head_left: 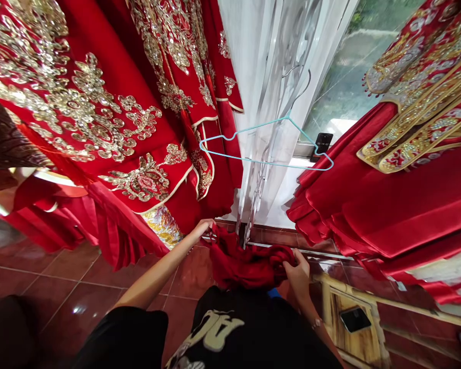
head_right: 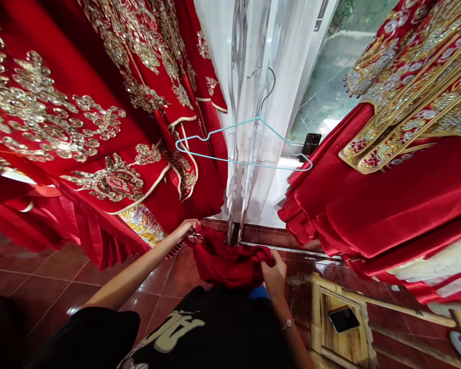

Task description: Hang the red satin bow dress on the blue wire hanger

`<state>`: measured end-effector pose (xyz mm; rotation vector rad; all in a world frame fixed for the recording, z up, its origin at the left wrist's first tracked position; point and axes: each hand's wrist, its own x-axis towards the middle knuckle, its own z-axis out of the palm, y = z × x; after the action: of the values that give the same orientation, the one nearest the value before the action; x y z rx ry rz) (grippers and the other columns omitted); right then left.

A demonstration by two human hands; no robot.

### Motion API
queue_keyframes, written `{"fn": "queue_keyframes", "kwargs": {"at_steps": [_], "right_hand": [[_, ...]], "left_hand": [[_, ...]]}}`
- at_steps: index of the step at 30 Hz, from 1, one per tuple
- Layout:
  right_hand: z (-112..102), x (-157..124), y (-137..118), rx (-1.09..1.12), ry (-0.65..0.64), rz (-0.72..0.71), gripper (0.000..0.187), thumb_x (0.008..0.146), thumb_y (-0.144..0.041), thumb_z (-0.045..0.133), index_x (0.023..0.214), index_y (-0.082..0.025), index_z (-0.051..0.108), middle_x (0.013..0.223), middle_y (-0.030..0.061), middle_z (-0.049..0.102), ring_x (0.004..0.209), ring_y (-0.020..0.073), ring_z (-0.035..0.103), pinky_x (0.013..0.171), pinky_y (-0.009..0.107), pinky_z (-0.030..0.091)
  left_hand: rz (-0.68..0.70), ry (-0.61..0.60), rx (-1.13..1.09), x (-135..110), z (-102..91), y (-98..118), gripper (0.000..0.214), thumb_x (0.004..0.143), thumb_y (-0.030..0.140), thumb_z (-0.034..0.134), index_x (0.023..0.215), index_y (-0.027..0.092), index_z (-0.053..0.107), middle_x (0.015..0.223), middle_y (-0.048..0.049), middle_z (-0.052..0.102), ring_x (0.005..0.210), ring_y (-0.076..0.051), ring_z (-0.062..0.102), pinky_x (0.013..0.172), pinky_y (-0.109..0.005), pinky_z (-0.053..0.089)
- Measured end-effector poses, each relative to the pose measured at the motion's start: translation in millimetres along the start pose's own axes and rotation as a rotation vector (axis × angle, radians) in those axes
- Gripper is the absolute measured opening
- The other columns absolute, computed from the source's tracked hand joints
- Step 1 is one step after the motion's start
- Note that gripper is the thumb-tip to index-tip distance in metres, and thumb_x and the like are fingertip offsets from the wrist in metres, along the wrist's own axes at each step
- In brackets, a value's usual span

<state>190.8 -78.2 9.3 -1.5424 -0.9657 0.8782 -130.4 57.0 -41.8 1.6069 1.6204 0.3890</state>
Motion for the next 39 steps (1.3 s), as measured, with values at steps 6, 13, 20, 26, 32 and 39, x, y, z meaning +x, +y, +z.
{"fn": "queue_keyframes", "kwargs": {"at_steps": [6,13,20,26,32,39], "right_hand": [[-0.1,-1.4,2.9,-0.009,0.008,-0.014,0.010,0.059,-0.027,0.059,0.059,-0.022,0.050,0.055,-0.0067,0.045,0.055,0.0109,0.036,0.050,0.023,0.032],[1.1,-0.9,11.9,-0.012,0.020,-0.038,0.009,0.060,-0.026,0.059,0.060,-0.022,0.051,0.056,-0.0066,0.044,0.056,0.0109,0.037,0.052,0.023,0.032],[3.9,1.1,11.4,-0.006,0.013,-0.057,0.009,0.061,-0.026,0.059,0.060,-0.021,0.050,0.055,-0.0070,0.044,0.055,0.0101,0.037,0.052,0.023,0.034],[4.2,3.4,5.0,-0.025,0.007,-0.063,0.012,0.059,-0.026,0.059,0.057,-0.021,0.048,0.054,-0.0073,0.041,0.054,0.0093,0.034,0.050,0.022,0.031],[9.5,1.5,7.7,0.075,0.021,0.001,0.012,0.061,-0.022,0.061,0.061,-0.020,0.049,0.057,-0.0076,0.041,0.056,0.0087,0.034,0.050,0.021,0.030],[10.5,9.6,-3.8,0.462,0.053,0.217,0.020,0.048,-0.014,0.062,0.063,-0.020,0.050,0.058,-0.0074,0.052,0.055,0.0082,0.044,0.050,0.020,0.035]], "left_hand": [[-0.035,-0.052,0.082,-4.4,-0.5,-7.3,0.016,0.074,0.010,0.047,0.072,0.016,0.062,0.059,-0.0017,0.061,0.058,-0.016,0.063,0.058,-0.025,0.049],[-0.077,0.029,0.321,-26.2,-7.3,-31.0,0.013,0.082,0.007,0.060,0.085,0.018,0.067,0.090,-0.0108,0.071,0.096,-0.022,0.069,0.086,-0.031,0.051],[-0.147,0.024,0.241,-23.1,3.2,-50.3,0.019,0.092,0.031,0.066,0.082,0.014,0.064,0.076,-0.0001,0.065,0.071,-0.014,0.064,0.073,-0.031,0.054],[-0.086,0.114,0.026,-19.8,8.9,-55.4,0.018,0.083,0.021,0.054,0.093,0.015,0.068,0.071,-0.0005,0.069,0.067,-0.017,0.067,0.066,-0.027,0.052],[-0.004,0.212,0.017,-31.8,18.2,-48.6,0.034,0.085,0.021,0.055,0.116,0.023,0.067,0.089,-0.0047,0.074,0.083,-0.023,0.070,0.081,-0.032,0.050],[0.162,0.182,-0.111,-39.1,29.5,-22.7,0.008,0.075,0.017,0.060,0.071,0.021,0.066,0.106,-0.0072,0.071,0.102,-0.022,0.063,0.093,-0.031,0.047]]}}
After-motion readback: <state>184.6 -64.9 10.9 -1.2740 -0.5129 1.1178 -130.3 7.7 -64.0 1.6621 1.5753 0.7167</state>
